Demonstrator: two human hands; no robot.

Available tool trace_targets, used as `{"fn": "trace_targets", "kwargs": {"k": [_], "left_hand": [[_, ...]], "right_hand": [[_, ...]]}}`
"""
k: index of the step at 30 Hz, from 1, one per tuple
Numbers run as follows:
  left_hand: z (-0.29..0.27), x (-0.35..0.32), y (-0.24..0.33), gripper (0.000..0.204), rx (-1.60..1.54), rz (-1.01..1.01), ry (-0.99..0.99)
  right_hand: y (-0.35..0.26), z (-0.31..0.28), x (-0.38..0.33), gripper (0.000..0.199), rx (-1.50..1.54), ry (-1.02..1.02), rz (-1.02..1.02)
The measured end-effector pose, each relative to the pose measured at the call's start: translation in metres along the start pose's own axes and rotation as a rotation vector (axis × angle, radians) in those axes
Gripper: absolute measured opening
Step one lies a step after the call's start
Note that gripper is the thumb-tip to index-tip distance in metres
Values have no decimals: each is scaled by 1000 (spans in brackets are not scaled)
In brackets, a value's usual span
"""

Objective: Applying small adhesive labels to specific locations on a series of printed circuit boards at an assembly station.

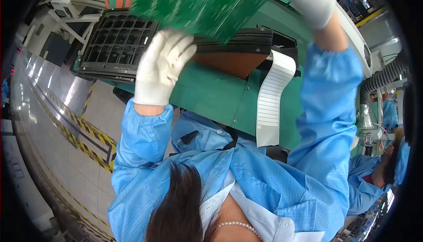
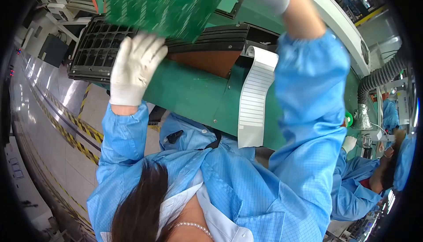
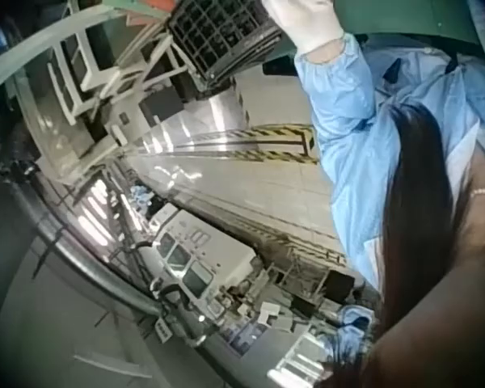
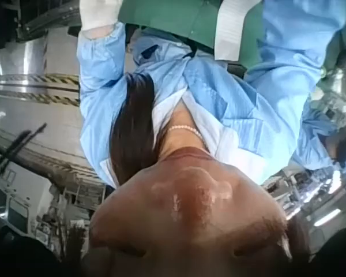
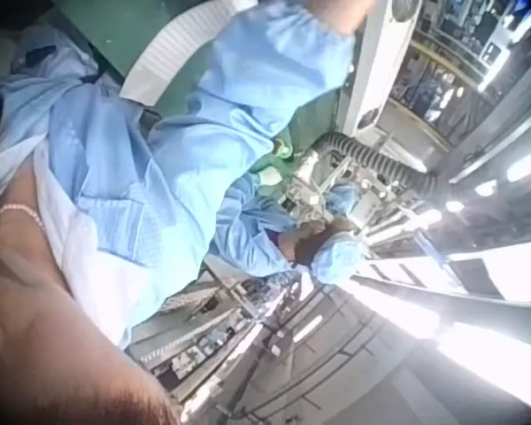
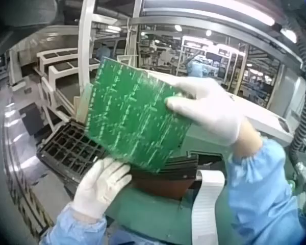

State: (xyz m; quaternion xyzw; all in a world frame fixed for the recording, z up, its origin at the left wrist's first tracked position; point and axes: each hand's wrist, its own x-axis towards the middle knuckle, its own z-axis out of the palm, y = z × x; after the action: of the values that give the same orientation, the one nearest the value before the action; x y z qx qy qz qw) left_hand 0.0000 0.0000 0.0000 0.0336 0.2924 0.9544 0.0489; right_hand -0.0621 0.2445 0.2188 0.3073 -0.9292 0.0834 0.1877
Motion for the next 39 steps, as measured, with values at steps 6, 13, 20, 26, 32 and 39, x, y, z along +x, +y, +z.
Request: {"fn": "trace_targets", "kwargs": {"k": [6,13,20,26,32,39], "left_hand": [[-53,-35,-34,41,427,-110,140],[-71,-42,-37,35,554,-55,147],[-70,-41,-34,33,595,-21,158],[6,7,4,55,1138,924,-12],[97,112,64,59,1600,645,-609],[88,133,77,30,1448,49,-769]], "right_hand": [[-13,8,46,32,-126,-305,-107],[-16,29,63,37,-220,-465,-63],[-15,41,75,44,-320,-521,-157],[-16,48,78,45,-395,-490,-206],[-21,43,73,47,-324,-455,-297],[-18,-26,-32,49,-108,205,-86]]}}
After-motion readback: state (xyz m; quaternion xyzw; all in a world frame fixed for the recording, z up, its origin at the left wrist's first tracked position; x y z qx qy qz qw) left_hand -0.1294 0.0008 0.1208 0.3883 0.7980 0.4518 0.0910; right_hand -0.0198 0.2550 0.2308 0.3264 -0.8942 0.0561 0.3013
